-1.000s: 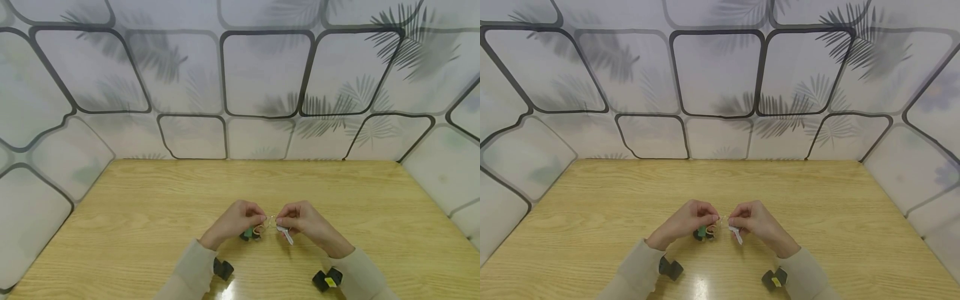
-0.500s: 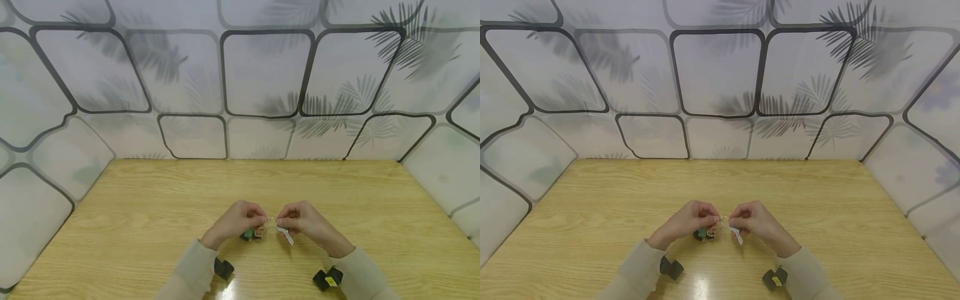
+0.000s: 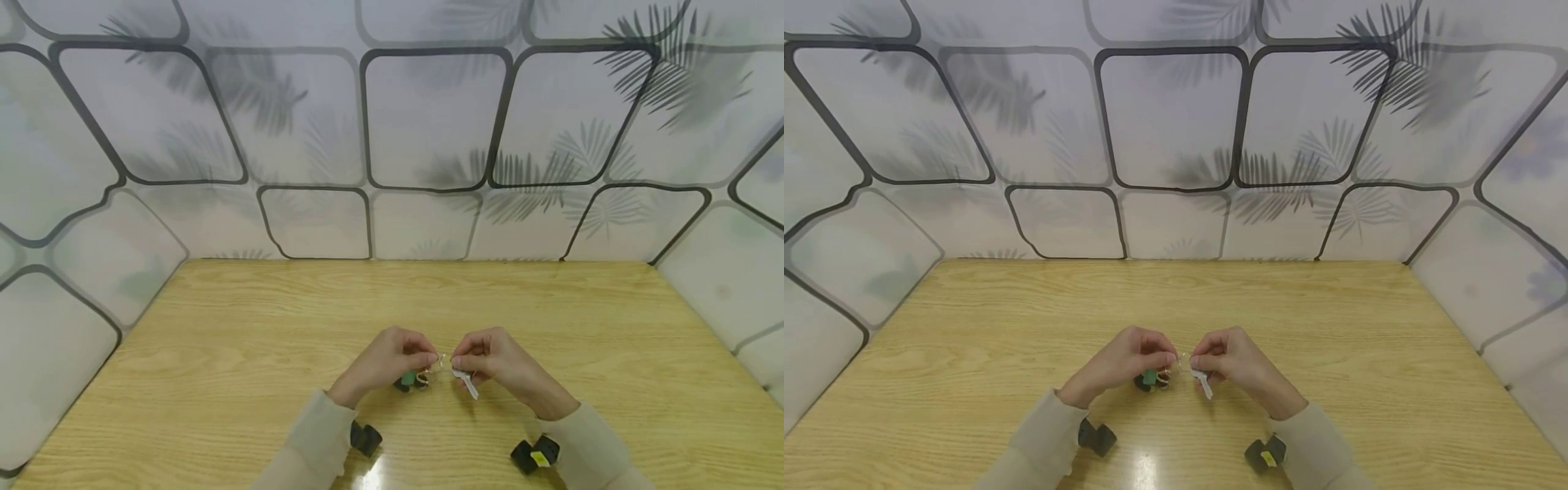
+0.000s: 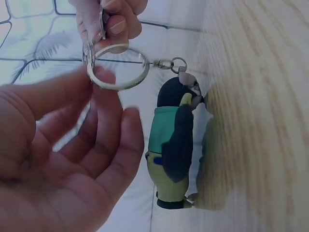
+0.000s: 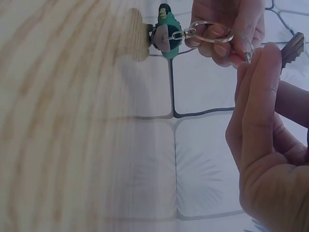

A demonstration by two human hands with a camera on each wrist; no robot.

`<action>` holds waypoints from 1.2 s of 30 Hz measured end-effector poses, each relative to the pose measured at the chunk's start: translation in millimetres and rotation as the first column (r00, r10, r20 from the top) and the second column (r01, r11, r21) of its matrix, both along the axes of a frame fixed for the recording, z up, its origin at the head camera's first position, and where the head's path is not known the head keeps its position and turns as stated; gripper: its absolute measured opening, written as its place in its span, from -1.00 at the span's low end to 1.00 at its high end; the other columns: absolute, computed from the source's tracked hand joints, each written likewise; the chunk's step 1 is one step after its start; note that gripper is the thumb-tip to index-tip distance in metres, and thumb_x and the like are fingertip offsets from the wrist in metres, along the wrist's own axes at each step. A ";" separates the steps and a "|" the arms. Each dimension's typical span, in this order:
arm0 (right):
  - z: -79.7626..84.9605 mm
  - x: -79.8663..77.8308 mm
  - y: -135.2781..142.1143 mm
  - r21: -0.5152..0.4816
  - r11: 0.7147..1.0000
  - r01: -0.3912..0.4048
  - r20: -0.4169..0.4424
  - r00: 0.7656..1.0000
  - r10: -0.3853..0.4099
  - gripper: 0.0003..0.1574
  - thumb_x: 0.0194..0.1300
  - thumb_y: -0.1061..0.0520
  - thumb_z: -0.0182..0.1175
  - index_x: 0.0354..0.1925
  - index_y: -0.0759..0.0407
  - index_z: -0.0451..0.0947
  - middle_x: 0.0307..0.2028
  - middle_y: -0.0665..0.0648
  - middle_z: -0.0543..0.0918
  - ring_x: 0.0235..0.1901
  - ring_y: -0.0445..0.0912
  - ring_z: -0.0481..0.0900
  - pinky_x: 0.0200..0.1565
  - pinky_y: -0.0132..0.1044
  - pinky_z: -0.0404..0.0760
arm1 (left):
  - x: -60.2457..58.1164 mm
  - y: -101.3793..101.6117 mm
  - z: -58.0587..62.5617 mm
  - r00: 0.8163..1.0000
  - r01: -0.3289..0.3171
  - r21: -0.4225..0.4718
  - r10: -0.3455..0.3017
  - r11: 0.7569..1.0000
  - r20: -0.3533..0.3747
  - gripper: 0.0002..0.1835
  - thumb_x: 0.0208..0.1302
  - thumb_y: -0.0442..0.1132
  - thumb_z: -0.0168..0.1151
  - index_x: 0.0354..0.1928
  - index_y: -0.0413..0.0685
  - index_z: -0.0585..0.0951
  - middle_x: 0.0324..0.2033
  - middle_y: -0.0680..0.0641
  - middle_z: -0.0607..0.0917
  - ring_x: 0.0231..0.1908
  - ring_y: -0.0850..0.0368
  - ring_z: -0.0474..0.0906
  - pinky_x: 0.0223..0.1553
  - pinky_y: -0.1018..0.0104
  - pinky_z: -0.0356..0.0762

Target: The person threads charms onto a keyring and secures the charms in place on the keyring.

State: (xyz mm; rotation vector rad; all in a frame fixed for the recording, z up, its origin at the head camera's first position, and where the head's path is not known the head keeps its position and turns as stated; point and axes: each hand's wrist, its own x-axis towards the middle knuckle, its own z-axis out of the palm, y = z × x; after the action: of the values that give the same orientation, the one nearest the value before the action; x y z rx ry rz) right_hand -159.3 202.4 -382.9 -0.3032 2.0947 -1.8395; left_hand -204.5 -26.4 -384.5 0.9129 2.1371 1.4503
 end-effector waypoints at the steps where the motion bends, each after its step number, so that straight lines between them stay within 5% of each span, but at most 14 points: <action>1: 0.3 0.0 -0.3 -0.001 1.000 0.002 0.001 1.000 -0.002 -0.78 0.41 0.37 0.19 -0.19 0.64 0.52 -0.40 0.21 0.71 -0.45 -0.07 0.70 -0.38 -0.30 0.70 | 0.3 0.3 0.0 1.000 -0.016 -0.002 0.016 1.000 -0.011 -0.84 0.45 -0.39 0.20 -0.16 -0.39 0.69 -0.40 -0.12 0.73 -0.42 0.27 0.60 -0.31 0.38 0.61; 4: 0.9 0.0 -0.7 0.001 1.000 0.005 0.004 1.000 -0.005 -0.79 0.42 0.36 0.19 -0.20 0.61 0.54 -0.40 0.19 0.71 -0.45 -0.07 0.69 -0.39 -0.31 0.69 | 0.6 0.5 -0.3 0.999 -0.036 0.002 0.036 0.999 -0.010 -0.85 0.45 -0.44 0.17 -0.13 -0.41 0.68 -0.45 -0.11 0.71 -0.46 0.25 0.59 -0.40 0.43 0.56; 9: 1.0 0.0 0.0 0.008 1.000 0.005 0.007 1.000 -0.005 -0.80 0.42 0.37 0.18 -0.20 0.61 0.54 -0.41 0.19 0.71 -0.45 -0.08 0.69 -0.39 -0.31 0.69 | 0.8 -0.4 1.4 0.999 0.022 -0.003 -0.022 1.000 0.044 -0.82 0.46 -0.45 0.13 -0.06 -0.36 0.69 -0.54 0.02 0.63 -0.51 0.22 0.49 -0.52 0.45 0.35; 17: 1.5 0.2 -0.1 0.012 1.000 0.005 0.000 1.000 -0.005 -0.79 0.42 0.36 0.18 -0.19 0.61 0.54 -0.39 0.23 0.71 -0.45 -0.07 0.69 -0.40 -0.31 0.69 | 0.7 1.5 -0.4 1.000 0.010 0.012 -0.010 1.000 0.011 -0.87 0.47 -0.44 0.13 -0.17 -0.37 0.65 -0.56 0.02 0.65 -0.55 0.23 0.56 -0.49 0.41 0.50; 25: 2.2 -0.2 -0.8 0.008 1.000 0.006 0.001 1.000 -0.006 -0.79 0.42 0.34 0.20 -0.20 0.60 0.54 -0.40 0.20 0.71 -0.45 -0.07 0.68 -0.40 -0.30 0.69 | 0.4 1.5 -0.1 0.997 0.030 0.031 -0.032 0.999 0.065 -0.84 0.46 -0.45 0.14 -0.08 -0.36 0.67 -0.59 -0.01 0.64 -0.57 0.22 0.53 -0.50 0.41 0.48; 36: 4.1 -0.3 -3.1 0.025 0.999 0.020 -0.010 1.000 -0.020 -0.82 0.41 0.36 0.20 -0.21 0.57 0.55 -0.39 0.16 0.71 -0.43 -0.10 0.68 -0.39 -0.31 0.69 | 2.4 4.9 0.3 0.995 -0.099 0.024 0.099 0.995 0.024 -0.89 0.46 -0.45 0.14 -0.19 -0.40 0.61 -0.60 -0.01 0.66 -0.61 0.24 0.55 -0.55 0.41 0.50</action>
State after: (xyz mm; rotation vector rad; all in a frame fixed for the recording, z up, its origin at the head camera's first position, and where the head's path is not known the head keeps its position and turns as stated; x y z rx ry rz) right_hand -159.6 199.3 -378.8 -0.2865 2.1330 -1.8244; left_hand -202.1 -21.6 -384.2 0.8053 2.1797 1.5314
